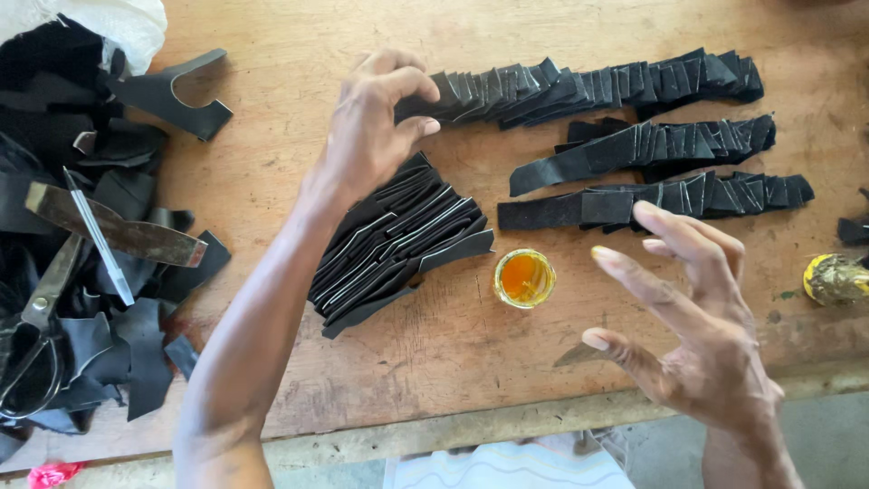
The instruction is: The person repeatedly picks up small black leather pieces, applies a yellow adhesive from a small container to one edge, and places the treated piece onto a growing stack on the table. The process is repeated continuously throughout the clip.
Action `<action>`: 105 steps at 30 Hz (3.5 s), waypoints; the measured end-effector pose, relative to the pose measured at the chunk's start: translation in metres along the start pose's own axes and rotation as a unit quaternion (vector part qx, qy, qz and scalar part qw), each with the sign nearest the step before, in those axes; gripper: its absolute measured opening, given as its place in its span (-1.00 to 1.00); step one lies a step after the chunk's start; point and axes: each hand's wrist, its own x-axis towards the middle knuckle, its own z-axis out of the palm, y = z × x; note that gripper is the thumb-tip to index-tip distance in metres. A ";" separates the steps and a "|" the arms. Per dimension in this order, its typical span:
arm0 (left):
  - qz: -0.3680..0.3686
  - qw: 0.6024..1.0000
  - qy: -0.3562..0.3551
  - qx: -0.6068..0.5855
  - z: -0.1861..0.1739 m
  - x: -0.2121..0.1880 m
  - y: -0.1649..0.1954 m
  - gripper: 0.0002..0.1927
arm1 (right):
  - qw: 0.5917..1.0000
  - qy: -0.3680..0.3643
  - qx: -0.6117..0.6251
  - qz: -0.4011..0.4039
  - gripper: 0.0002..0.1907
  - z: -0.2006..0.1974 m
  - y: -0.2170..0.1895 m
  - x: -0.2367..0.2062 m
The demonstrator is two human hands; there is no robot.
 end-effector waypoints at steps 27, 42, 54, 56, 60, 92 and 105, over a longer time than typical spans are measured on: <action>0.024 0.976 -0.098 0.193 0.042 -0.095 0.089 -0.75 | 0.938 -0.304 -0.153 -0.067 -0.54 0.019 -0.033 0.060; -0.169 0.960 0.101 -0.198 -0.021 -0.100 0.094 -0.73 | 0.975 -0.158 -0.098 -0.120 -0.58 -0.008 -0.024 0.020; -0.251 0.663 0.113 -0.696 -0.001 -0.120 0.094 -0.77 | 0.991 -0.019 0.092 -0.096 -0.22 0.036 -0.027 0.015; -0.236 0.669 0.104 -0.697 0.002 -0.123 0.096 -0.74 | 0.991 -0.041 0.085 -0.097 -0.16 0.040 -0.028 0.019; -0.247 0.685 0.096 -0.679 0.006 -0.128 0.100 -0.69 | 0.990 -0.065 0.088 -0.094 -0.10 0.043 -0.032 0.023; -0.242 0.722 0.081 -0.643 0.015 -0.127 0.109 -0.68 | 0.991 -0.026 0.062 -0.117 -0.14 0.061 -0.021 0.037; -0.273 0.854 0.155 -0.416 -0.021 -0.108 0.088 -0.80 | 0.993 -0.009 0.034 -0.112 -0.37 0.047 -0.020 0.000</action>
